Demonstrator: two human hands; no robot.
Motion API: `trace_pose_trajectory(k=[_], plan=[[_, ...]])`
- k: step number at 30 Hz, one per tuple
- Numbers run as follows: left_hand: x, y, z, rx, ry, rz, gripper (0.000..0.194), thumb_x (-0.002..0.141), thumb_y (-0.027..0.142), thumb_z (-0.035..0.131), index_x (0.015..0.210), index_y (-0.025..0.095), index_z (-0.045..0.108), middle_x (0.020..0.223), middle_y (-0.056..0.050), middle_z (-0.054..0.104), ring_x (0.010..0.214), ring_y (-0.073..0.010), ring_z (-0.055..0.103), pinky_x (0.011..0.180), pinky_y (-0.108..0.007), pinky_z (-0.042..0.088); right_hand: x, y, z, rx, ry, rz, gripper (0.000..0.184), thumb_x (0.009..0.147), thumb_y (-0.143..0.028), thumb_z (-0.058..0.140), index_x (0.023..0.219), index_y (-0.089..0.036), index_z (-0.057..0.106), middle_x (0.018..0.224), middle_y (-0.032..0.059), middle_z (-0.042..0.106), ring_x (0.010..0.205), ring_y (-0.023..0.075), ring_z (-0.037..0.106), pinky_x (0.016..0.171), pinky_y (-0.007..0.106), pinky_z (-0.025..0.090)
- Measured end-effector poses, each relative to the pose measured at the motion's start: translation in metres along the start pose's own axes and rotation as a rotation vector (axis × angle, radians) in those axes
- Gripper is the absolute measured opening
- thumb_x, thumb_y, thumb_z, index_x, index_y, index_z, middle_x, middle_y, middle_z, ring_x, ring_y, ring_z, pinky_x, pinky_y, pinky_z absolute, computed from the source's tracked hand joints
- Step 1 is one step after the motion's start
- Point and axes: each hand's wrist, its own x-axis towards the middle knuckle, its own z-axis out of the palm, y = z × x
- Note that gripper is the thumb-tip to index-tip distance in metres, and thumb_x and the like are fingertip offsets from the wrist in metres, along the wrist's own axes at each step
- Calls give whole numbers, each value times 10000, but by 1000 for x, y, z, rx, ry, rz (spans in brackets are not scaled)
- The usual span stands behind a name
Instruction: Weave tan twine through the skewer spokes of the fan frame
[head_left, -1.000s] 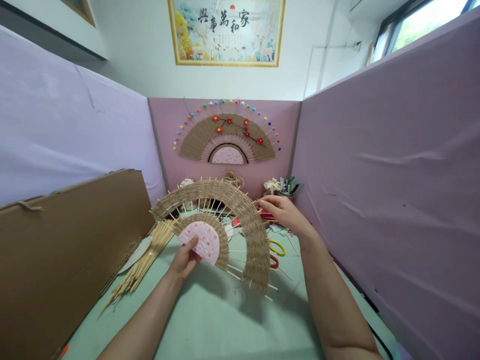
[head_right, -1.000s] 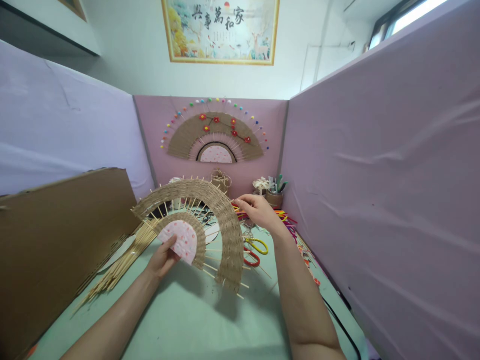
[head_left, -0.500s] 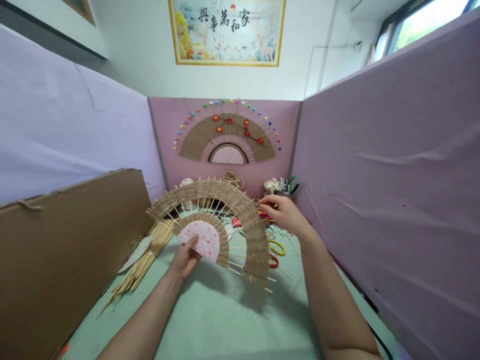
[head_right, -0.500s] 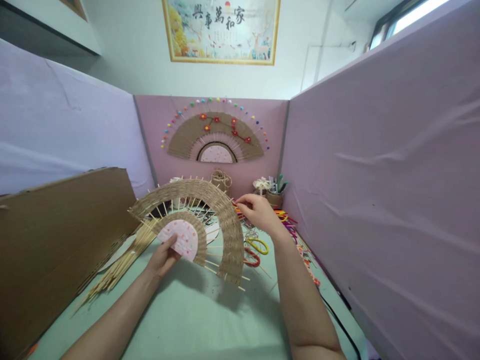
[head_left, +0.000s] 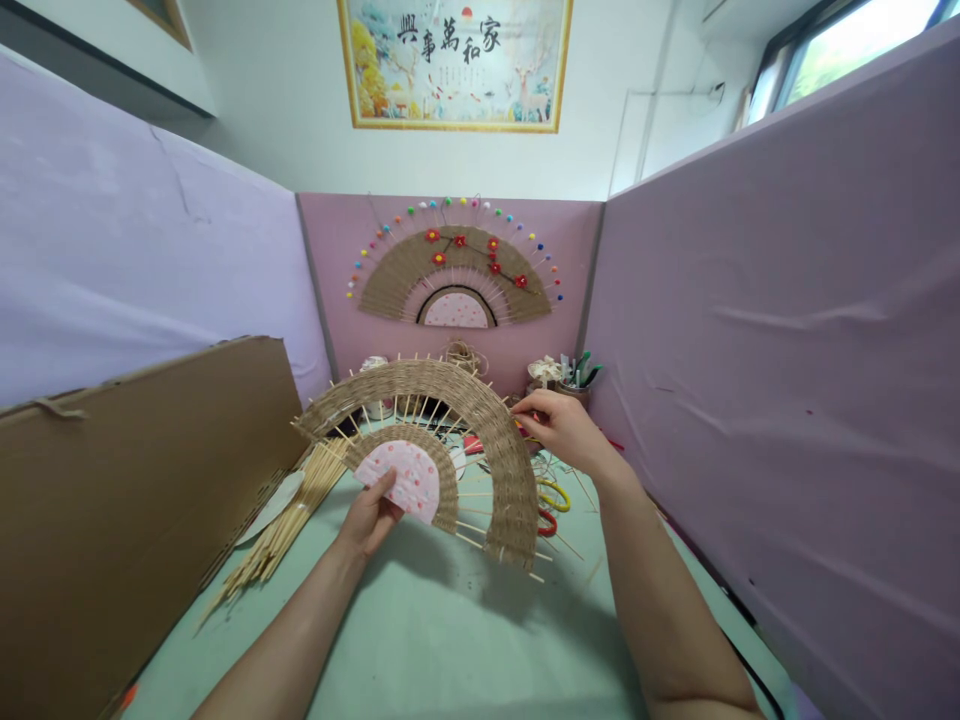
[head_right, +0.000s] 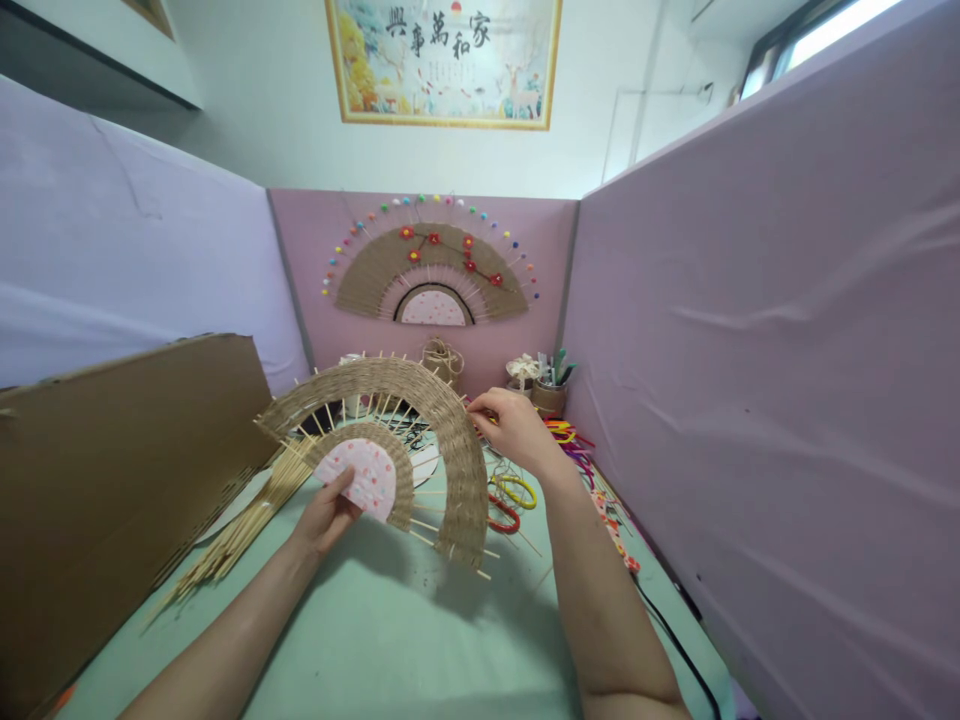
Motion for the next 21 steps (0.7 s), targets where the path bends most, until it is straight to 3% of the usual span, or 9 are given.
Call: trace_pose_trajectory(k=[11, 21], plan=[[4, -1, -5, -37, 9, 2, 294, 828, 40, 518, 1105, 111, 586, 835, -78, 730, 729, -161, 695, 723, -270, 564, -2, -3, -3, 17, 13, -4, 148, 830, -217, 526, 834, -181, 669, 816, 36, 646, 735, 129, 572, 674, 238, 416], [3, 0, -3, -37, 13, 10, 186, 839, 41, 502, 949, 113, 632, 836, -71, 729, 717, -156, 691, 697, -283, 572, -3, -4, -5, 26, 15, 15, 142, 818, -210, 523, 821, -176, 661, 817, 37, 657, 734, 132, 578, 671, 240, 423]])
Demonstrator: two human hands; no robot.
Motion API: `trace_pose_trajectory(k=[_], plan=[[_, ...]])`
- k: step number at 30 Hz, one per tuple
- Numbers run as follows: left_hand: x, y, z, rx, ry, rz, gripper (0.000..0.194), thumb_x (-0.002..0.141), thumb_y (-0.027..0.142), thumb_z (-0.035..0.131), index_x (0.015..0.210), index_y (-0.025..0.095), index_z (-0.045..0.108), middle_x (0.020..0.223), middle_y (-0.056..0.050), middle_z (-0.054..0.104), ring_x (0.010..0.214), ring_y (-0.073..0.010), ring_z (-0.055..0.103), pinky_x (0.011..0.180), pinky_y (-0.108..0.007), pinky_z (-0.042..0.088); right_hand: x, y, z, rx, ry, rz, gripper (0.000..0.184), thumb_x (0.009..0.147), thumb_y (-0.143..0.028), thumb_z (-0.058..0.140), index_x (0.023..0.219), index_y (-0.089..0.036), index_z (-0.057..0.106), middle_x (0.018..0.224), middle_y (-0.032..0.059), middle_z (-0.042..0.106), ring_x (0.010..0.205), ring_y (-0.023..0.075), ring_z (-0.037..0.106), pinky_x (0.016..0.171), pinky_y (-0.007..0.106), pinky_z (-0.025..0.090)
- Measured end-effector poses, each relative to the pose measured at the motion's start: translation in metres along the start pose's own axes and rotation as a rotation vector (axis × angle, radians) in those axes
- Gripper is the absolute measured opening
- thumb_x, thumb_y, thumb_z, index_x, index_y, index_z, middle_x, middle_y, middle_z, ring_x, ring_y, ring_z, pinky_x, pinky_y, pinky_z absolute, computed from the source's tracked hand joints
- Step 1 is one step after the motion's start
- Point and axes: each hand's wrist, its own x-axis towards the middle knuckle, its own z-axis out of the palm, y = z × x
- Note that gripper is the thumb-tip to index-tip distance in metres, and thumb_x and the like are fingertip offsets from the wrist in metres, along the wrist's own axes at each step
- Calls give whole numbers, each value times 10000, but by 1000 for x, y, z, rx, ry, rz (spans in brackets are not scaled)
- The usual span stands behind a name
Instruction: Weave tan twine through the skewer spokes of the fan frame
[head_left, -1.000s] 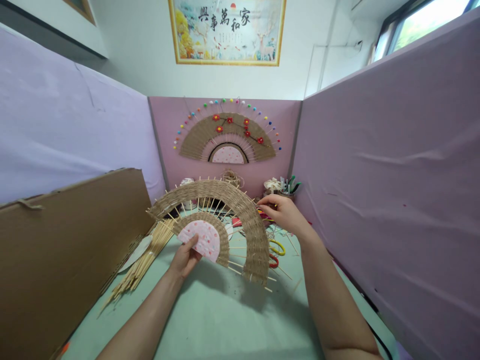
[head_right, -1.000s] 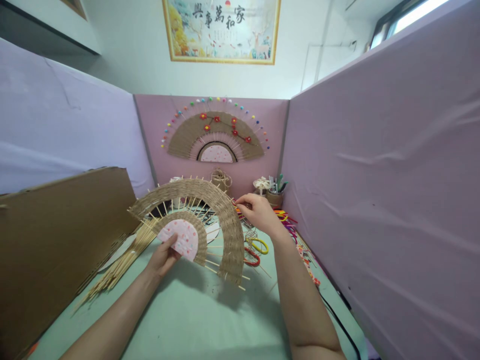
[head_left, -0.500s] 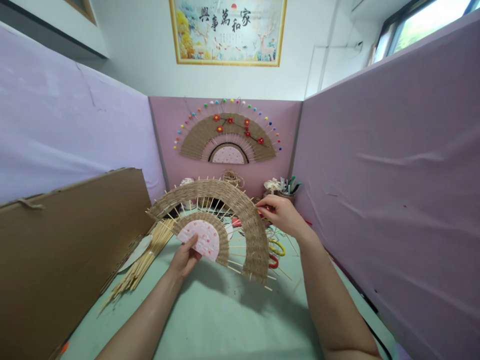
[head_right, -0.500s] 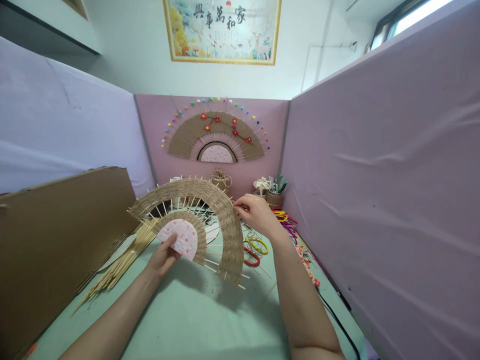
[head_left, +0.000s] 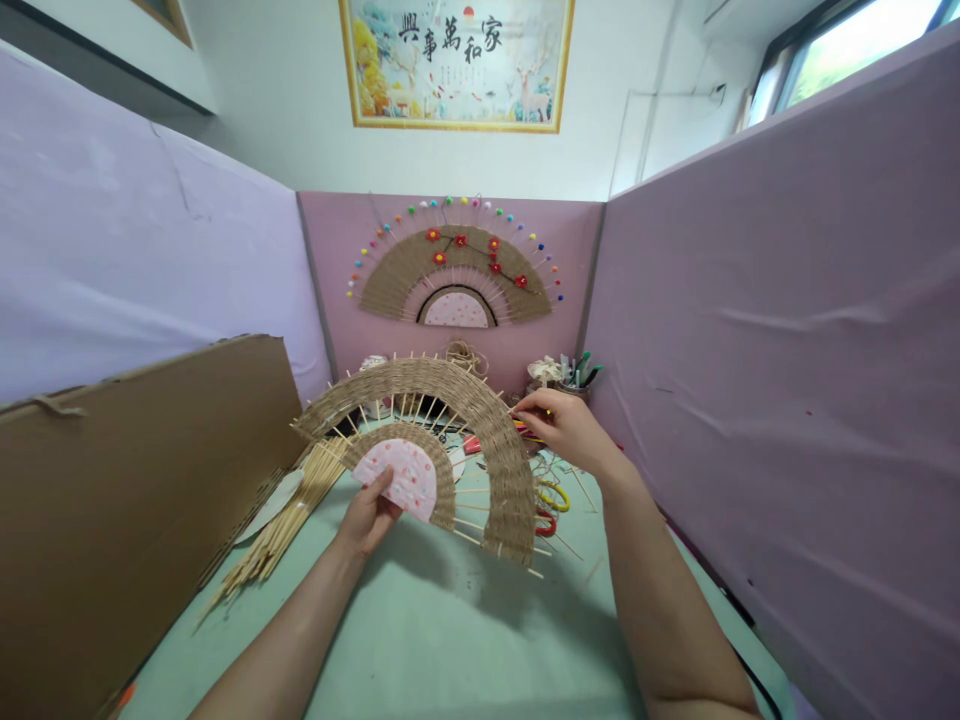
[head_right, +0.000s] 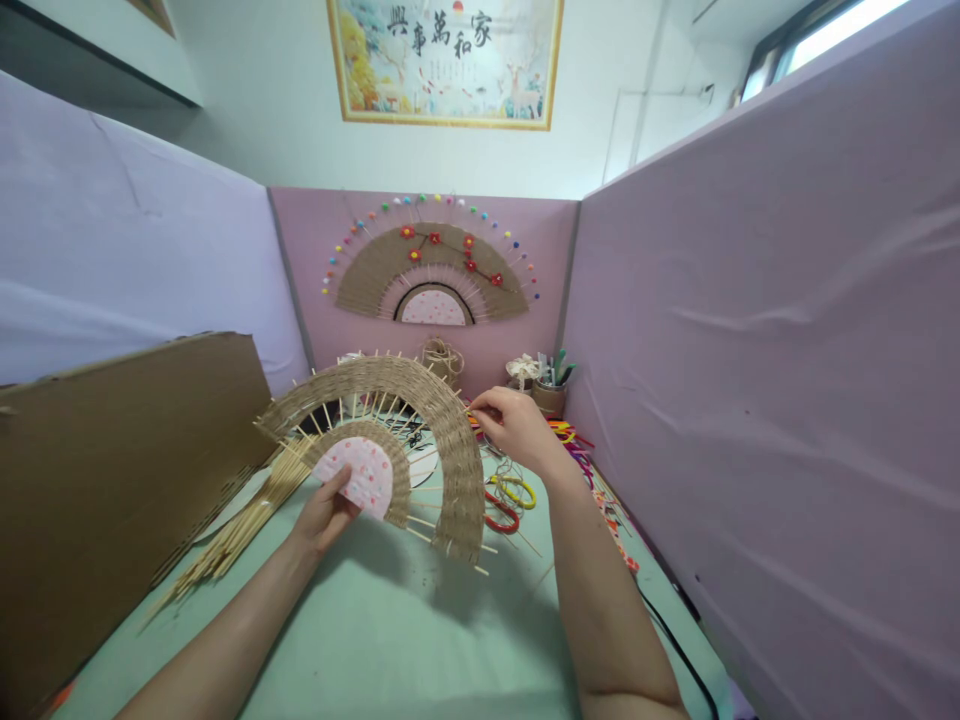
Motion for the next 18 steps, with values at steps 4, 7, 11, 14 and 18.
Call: trace_pose_trajectory(k=[4, 7, 11, 14, 18], plan=[[0, 0, 0, -11, -2, 1, 215, 843, 40, 492, 991, 119, 627, 845, -71, 728, 741, -158, 692, 740, -299, 566, 0, 0, -1, 39, 0, 23, 151, 812, -211, 522, 828, -178, 668, 828, 36, 668, 749, 133, 587, 680, 240, 431], [0, 0, 0, -17, -3, -6, 215, 849, 46, 487, 1000, 118, 622, 840, -75, 728, 732, -156, 693, 735, -290, 566, 0, 2, -1, 113, -25, 69, 167, 811, -243, 523, 829, -177, 675, 836, 41, 675, 746, 141, 596, 661, 244, 446], [-1, 1, 0, -28, 8, -15, 224, 849, 47, 486, 1023, 114, 612, 821, -80, 729, 703, -153, 693, 702, -269, 569, 0, 12, 2, 347, -113, 187, 218, 802, -323, 535, 871, -175, 680, 838, 45, 685, 717, 149, 610, 601, 241, 473], [-1, 1, 0, -25, 9, -24, 229, 851, 49, 483, 1033, 113, 607, 810, -81, 728, 692, -159, 694, 701, -283, 571, 1, 21, 5, 530, -176, 289, 259, 779, -366, 562, 917, -175, 670, 829, 42, 685, 693, 148, 619, 554, 233, 480], [-1, 1, 0, -40, 19, -29, 250, 853, 49, 479, 1061, 114, 600, 817, -77, 727, 701, -155, 695, 734, -287, 565, 2, 27, 10, 613, -182, 342, 264, 738, -370, 610, 901, -171, 670, 805, 39, 681, 694, 148, 622, 562, 234, 483]])
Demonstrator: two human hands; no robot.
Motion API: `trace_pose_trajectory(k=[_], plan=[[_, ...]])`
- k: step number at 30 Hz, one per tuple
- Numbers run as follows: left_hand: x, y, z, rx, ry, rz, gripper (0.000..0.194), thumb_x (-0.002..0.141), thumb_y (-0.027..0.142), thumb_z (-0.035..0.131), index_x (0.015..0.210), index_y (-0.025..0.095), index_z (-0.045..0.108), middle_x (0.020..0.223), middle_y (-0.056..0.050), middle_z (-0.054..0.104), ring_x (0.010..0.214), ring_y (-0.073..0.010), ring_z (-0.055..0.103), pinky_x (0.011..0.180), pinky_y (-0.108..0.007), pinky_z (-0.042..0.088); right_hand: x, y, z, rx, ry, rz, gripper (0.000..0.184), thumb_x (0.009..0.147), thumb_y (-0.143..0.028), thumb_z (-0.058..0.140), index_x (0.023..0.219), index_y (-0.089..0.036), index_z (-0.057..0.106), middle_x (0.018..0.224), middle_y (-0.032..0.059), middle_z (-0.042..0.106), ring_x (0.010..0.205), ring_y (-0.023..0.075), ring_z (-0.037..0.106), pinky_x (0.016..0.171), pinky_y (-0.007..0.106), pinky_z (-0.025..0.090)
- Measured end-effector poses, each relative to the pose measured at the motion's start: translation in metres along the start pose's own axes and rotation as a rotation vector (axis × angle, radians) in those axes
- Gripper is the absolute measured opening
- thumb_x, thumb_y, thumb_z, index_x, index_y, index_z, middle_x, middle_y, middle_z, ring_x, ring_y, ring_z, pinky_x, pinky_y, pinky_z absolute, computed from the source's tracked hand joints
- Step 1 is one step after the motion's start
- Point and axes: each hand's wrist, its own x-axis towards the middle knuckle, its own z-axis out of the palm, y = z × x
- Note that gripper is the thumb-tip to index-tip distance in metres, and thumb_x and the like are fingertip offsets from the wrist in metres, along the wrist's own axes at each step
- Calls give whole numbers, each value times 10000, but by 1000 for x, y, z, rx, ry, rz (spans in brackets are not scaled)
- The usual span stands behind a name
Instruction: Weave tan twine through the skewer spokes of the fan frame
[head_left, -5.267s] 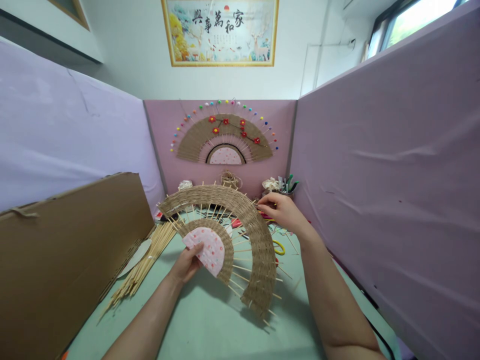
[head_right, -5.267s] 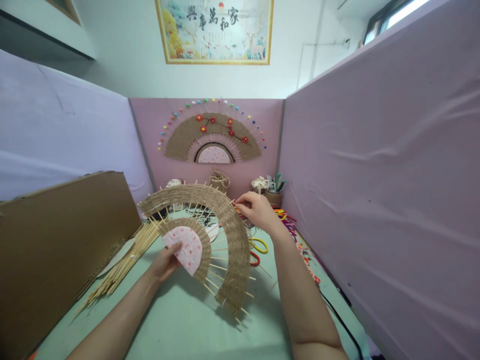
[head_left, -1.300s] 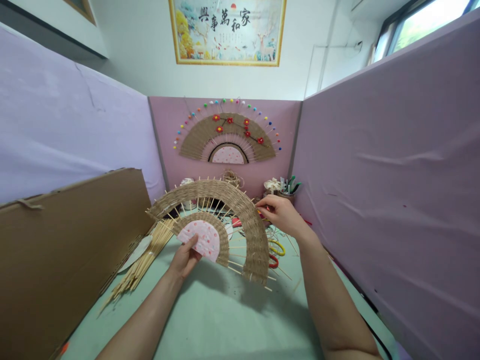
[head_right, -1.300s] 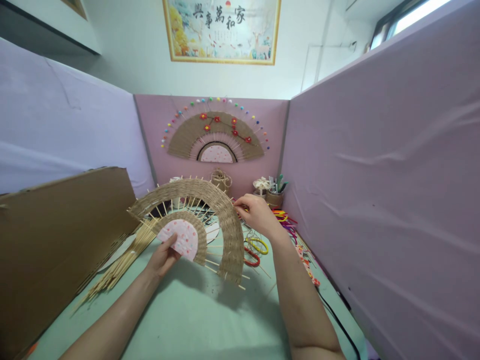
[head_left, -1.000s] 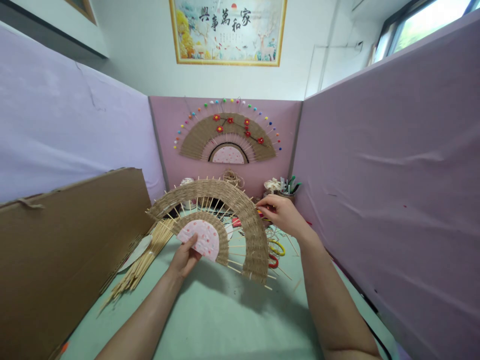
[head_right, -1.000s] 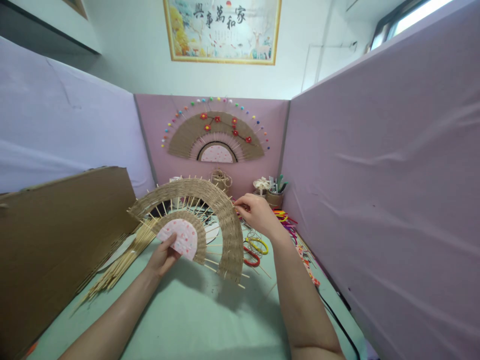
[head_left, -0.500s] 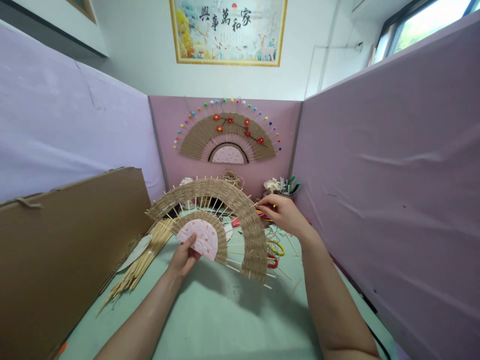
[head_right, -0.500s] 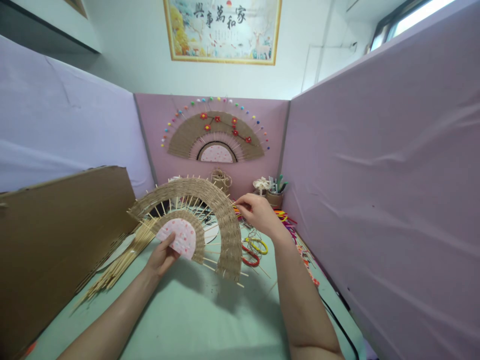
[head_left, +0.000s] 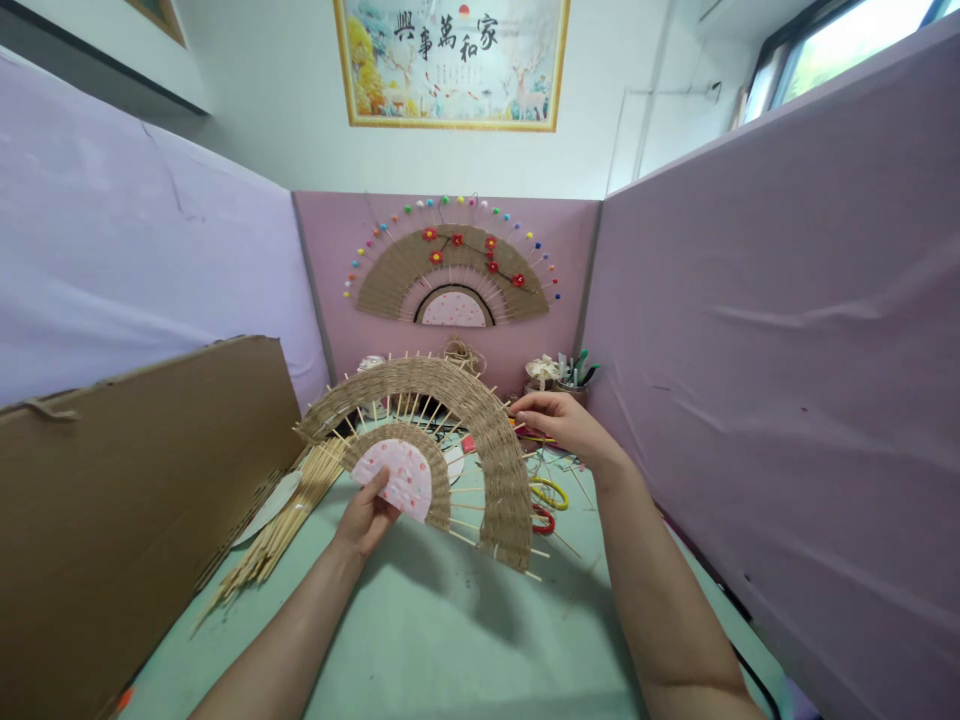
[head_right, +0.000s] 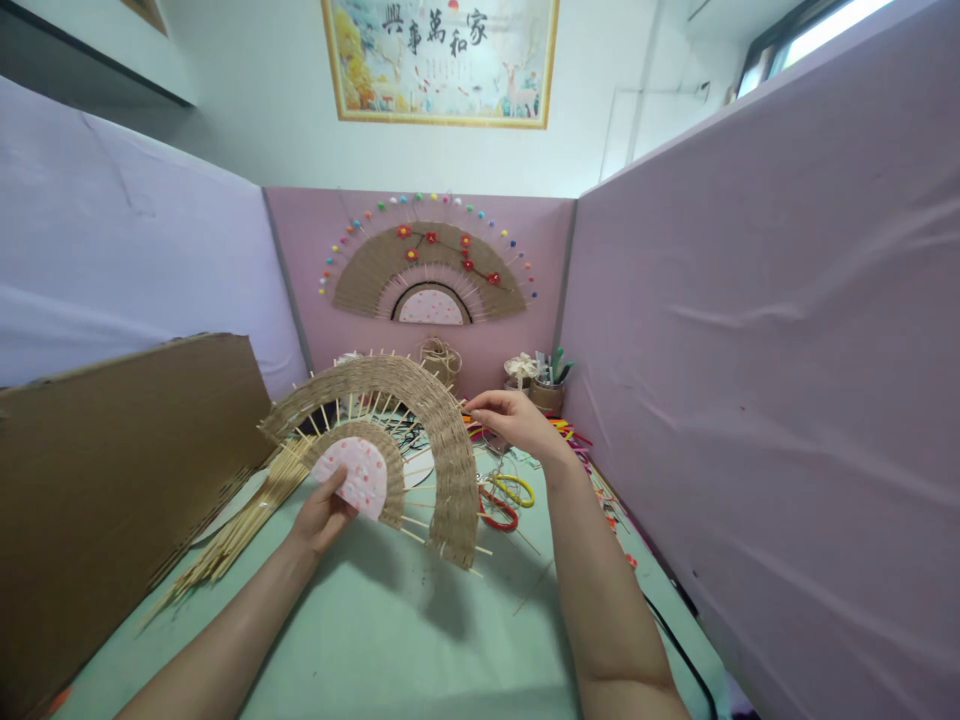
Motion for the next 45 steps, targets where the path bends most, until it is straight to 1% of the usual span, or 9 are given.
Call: trace_pose_trajectory(k=[6, 10, 15, 21, 28, 32, 36, 41, 45], plan=[[0, 1, 3, -31, 15, 19, 308, 860, 47, 468, 1143, 117, 569, 832, -73, 730, 713, -146, 695, 714, -253, 566, 3, 2, 4, 57, -29, 21, 299, 709, -376, 640, 905, -151, 664, 705, 30, 653, 587, 115, 576, 510, 215, 438], [1, 1, 2, -45, -1, 19, 311, 866, 49, 460, 1153, 111, 563, 843, -80, 731, 733, -156, 697, 728, -274, 569, 6, 6, 3, 34, -30, 22, 298, 722, -378, 628, 898, -138, 651, 657, 10, 624, 521, 83, 521, 480, 197, 406], [4, 1, -1, -79, 4, 38, 325, 860, 38, 468, 1158, 122, 565, 865, -85, 730, 746, -151, 697, 723, -251, 568, 7, 10, 4, -26, -21, 30, 295, 718, -392, 632, 857, -134, 665, 675, 29, 649, 543, 97, 551, 488, 204, 433], [6, 0, 0, -62, 18, 59, 256, 853, 24, 475, 1050, 118, 610, 851, -82, 730, 738, -145, 696, 742, -252, 564, 5, 11, 3, -66, -33, 29, 290, 714, -393, 634, 828, -131, 683, 657, 31, 656, 548, 113, 569, 498, 221, 456], [7, -2, 0, -65, 14, 87, 298, 837, 15, 497, 1094, 125, 603, 856, -76, 729, 759, -142, 693, 770, -257, 555, 4, 9, 1, -285, -5, -78, 198, 743, -324, 603, 784, -161, 708, 682, 26, 670, 594, 134, 574, 536, 238, 458], [6, -1, 2, -55, 27, 116, 247, 822, -5, 511, 1000, 124, 625, 833, -62, 729, 743, -128, 689, 774, -252, 553, 3, 10, 6, -532, 54, -149, 145, 767, -241, 578, 782, -175, 706, 746, 35, 677, 662, 143, 583, 604, 245, 443], [6, -2, 3, -51, 42, 110, 272, 812, -2, 530, 1033, 127, 621, 848, -67, 726, 770, -132, 688, 827, -270, 534, -6, 20, 16, -726, 164, -264, 162, 813, -191, 529, 844, -173, 687, 826, 58, 641, 753, 153, 573, 693, 267, 434], [7, -6, 1, -12, 7, 125, 214, 801, 3, 545, 952, 120, 642, 868, -78, 723, 795, -148, 686, 837, -299, 532, -23, 45, 27, -767, 317, -382, 203, 881, -232, 463, 938, -184, 653, 890, 83, 587, 856, 187, 545, 776, 315, 438], [7, -9, 0, 21, 34, 125, 227, 790, 3, 558, 951, 134, 647, 870, -68, 723, 780, -148, 687, 832, -303, 535, -34, 57, 34, -756, 398, -416, 204, 891, -244, 449, 928, -183, 640, 877, 86, 577, 851, 200, 533, 792, 336, 440]])
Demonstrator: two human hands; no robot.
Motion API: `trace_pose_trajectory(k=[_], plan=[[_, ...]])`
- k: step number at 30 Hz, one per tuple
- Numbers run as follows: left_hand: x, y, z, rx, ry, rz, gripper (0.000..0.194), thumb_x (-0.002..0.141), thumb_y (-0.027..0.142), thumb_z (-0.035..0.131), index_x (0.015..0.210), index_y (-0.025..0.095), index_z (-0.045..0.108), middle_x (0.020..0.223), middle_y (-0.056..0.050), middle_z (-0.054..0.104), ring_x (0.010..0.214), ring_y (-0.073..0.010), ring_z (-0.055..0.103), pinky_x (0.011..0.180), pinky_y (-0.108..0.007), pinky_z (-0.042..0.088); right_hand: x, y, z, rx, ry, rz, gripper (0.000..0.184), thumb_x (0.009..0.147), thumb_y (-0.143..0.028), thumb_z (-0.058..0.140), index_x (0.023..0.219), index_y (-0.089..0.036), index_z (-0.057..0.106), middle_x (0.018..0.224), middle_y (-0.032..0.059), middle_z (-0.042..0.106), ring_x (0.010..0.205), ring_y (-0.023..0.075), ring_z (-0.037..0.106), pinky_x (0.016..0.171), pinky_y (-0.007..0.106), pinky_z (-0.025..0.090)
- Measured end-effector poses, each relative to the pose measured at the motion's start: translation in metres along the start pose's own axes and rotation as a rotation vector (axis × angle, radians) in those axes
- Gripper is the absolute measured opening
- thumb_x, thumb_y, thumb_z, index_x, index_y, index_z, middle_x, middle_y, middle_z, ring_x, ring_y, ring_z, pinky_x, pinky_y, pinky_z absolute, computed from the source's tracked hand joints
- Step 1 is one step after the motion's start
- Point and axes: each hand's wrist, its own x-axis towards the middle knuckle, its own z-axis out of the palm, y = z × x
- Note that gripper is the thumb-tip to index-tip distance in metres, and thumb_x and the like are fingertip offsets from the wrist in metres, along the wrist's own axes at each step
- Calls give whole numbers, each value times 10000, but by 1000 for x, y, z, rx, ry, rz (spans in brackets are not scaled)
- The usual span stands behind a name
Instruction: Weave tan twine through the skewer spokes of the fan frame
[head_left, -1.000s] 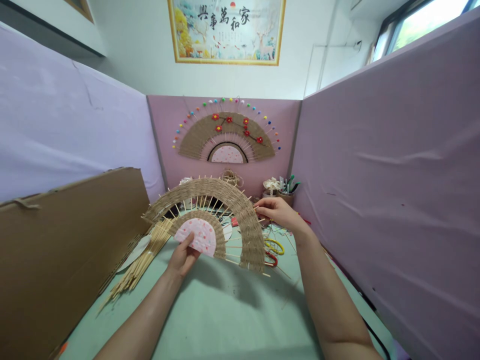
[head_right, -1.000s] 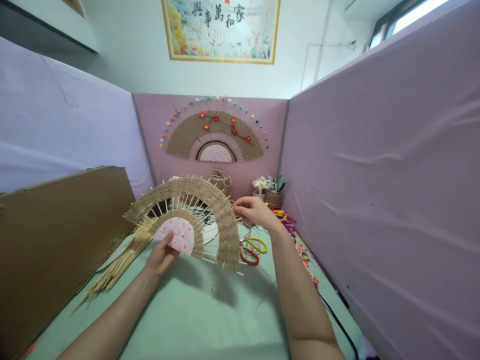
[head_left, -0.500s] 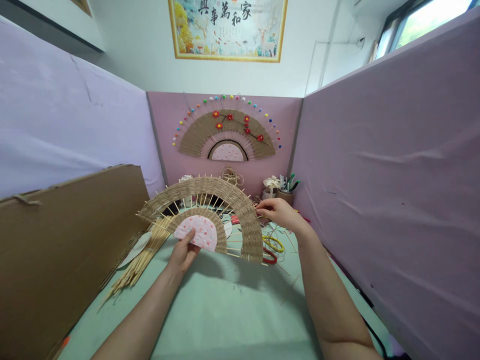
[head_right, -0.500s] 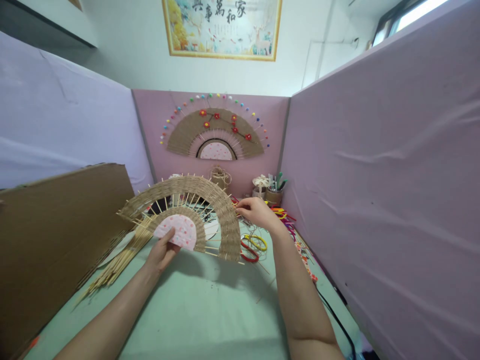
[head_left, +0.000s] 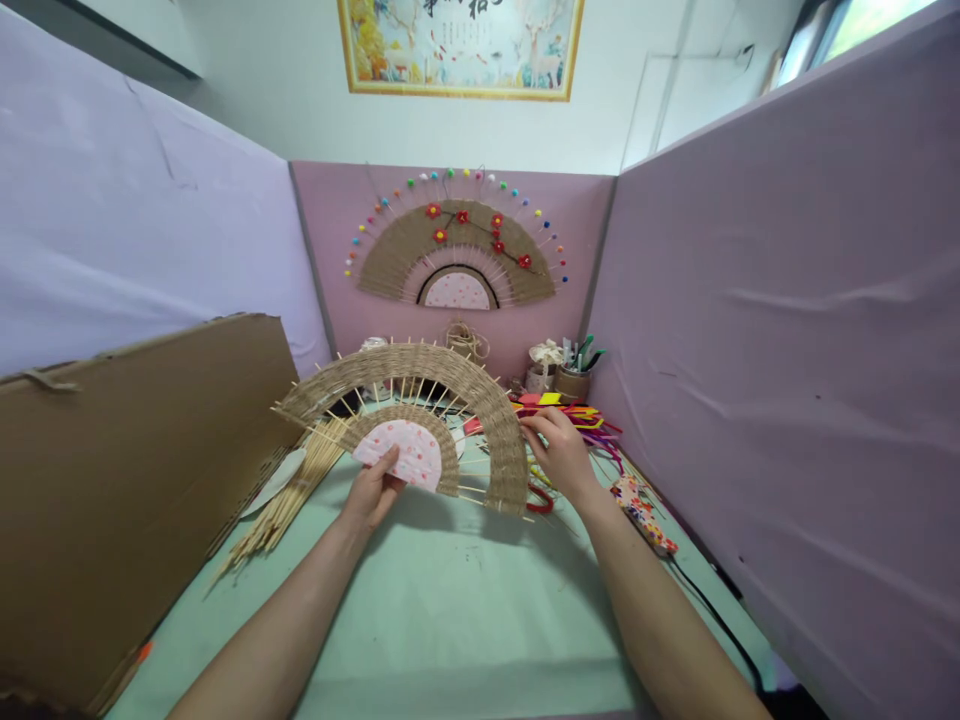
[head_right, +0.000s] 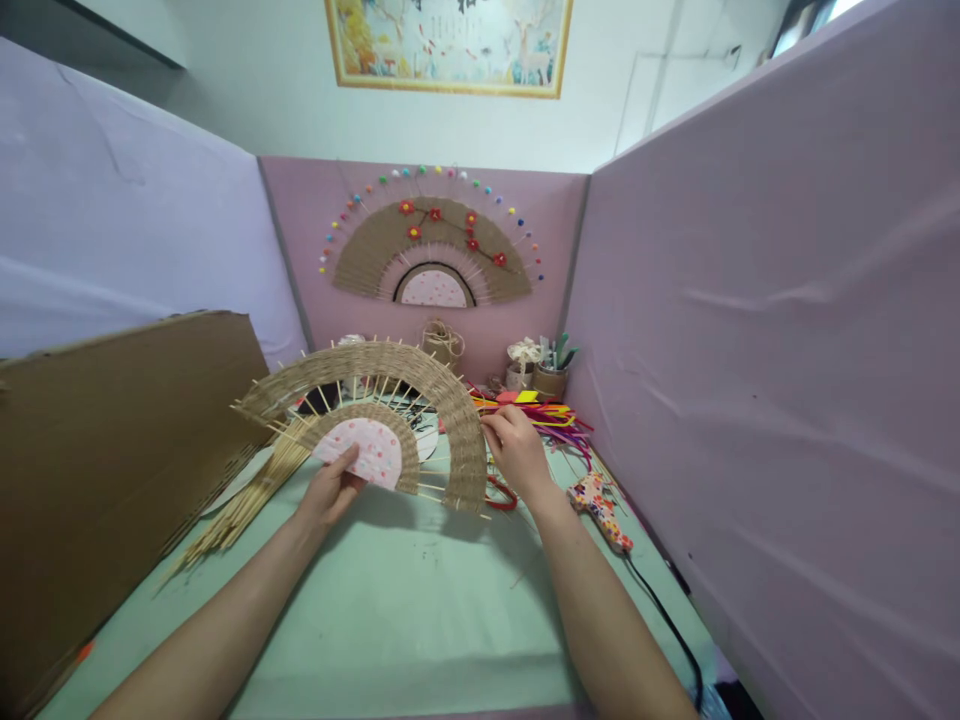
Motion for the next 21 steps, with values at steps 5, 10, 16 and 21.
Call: trace_pose_trajectory(k=[5, 10, 16, 21], plan=[[-2, 0, 3, 6, -1, -14, 277, 792, -4, 549, 1012, 140, 638, 873, -70, 726, 773, -149, 689, 829, -304, 537, -9, -5, 2, -21, 31, 24, 212, 895, -258, 438, 926, -188, 636, 866, 87, 570, 828, 202, 528, 770, 344, 442], [-2, 0, 3, -11, -3, 1, 276, 791, -10, 546, 999, 146, 638, 848, -55, 729, 755, -141, 689, 812, -288, 543, -10, -8, 0, 14, 75, 53, 199, 892, -258, 450, 918, -181, 631, 880, 86, 569, 837, 192, 534, 772, 330, 448], [0, 2, 3, -43, 27, -5, 332, 789, -3, 555, 1070, 163, 620, 875, -57, 727, 787, -146, 687, 835, -289, 530, -10, -10, -2, 72, 112, 70, 204, 890, -248, 448, 958, -190, 632, 897, 84, 580, 836, 185, 551, 783, 323, 455], [-2, 2, 5, -62, 1, 14, 259, 808, -3, 529, 986, 146, 643, 855, -50, 728, 777, -130, 685, 833, -267, 529, -10, -9, -3, 94, 117, 84, 191, 880, -248, 462, 940, -193, 635, 883, 80, 588, 827, 186, 553, 781, 322, 452]])
